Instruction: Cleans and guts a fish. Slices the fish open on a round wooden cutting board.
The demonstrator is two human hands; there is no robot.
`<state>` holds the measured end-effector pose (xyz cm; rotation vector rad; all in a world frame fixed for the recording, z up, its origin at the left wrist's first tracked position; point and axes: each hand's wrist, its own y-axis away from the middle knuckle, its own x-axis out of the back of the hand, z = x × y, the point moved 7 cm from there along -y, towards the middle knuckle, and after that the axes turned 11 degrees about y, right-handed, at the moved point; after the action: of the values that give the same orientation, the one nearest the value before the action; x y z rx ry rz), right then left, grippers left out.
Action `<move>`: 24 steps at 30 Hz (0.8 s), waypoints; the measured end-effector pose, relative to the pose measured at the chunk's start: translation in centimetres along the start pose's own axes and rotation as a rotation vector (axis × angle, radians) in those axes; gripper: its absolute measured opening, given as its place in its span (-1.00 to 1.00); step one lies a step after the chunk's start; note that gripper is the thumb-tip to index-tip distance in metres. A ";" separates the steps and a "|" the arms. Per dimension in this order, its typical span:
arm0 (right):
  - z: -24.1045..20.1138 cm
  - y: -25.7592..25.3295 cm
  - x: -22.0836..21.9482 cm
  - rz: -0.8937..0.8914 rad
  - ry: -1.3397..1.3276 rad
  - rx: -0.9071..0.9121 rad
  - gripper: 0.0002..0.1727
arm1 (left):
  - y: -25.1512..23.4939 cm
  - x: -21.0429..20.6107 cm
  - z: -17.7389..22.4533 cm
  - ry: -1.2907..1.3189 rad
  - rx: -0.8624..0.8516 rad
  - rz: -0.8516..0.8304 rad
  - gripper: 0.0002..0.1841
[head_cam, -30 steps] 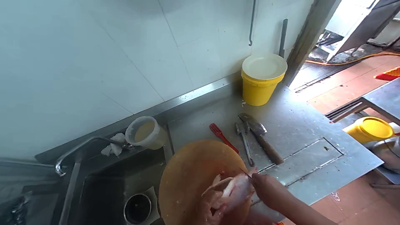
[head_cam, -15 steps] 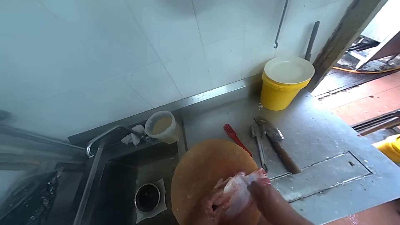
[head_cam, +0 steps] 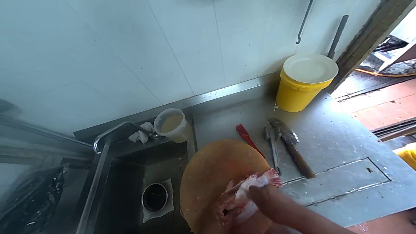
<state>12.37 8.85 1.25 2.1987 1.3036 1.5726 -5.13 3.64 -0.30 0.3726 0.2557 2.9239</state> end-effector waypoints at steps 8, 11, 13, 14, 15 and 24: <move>-0.5 -1.0 0.8 -0.009 -0.020 -0.007 -0.61 | 0.3 0.1 0.8 0.035 0.168 0.051 -0.54; -1.6 -1.0 -0.3 -0.054 0.005 -0.027 -0.61 | 0.0 0.9 -0.9 -0.014 0.154 0.045 -0.47; -2.9 -0.5 -1.0 -0.015 -0.112 0.046 -0.58 | 0.4 1.5 -1.7 0.020 0.138 0.052 -0.51; -2.4 -0.7 -1.0 0.041 -0.163 0.052 -0.60 | 0.9 1.7 -1.9 0.056 0.138 0.059 -0.49; -1.4 -1.1 -0.9 0.068 -0.164 0.009 -0.60 | 1.3 1.8 -2.2 0.069 0.158 0.065 -0.45; -3.0 -0.4 -2.7 -0.052 -0.002 -0.100 -0.63 | 2.8 2.3 -3.2 0.195 0.236 0.129 -0.59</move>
<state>9.42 6.17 0.50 2.0901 1.2430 1.5799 -8.63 0.96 -2.31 0.1395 0.6305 3.0666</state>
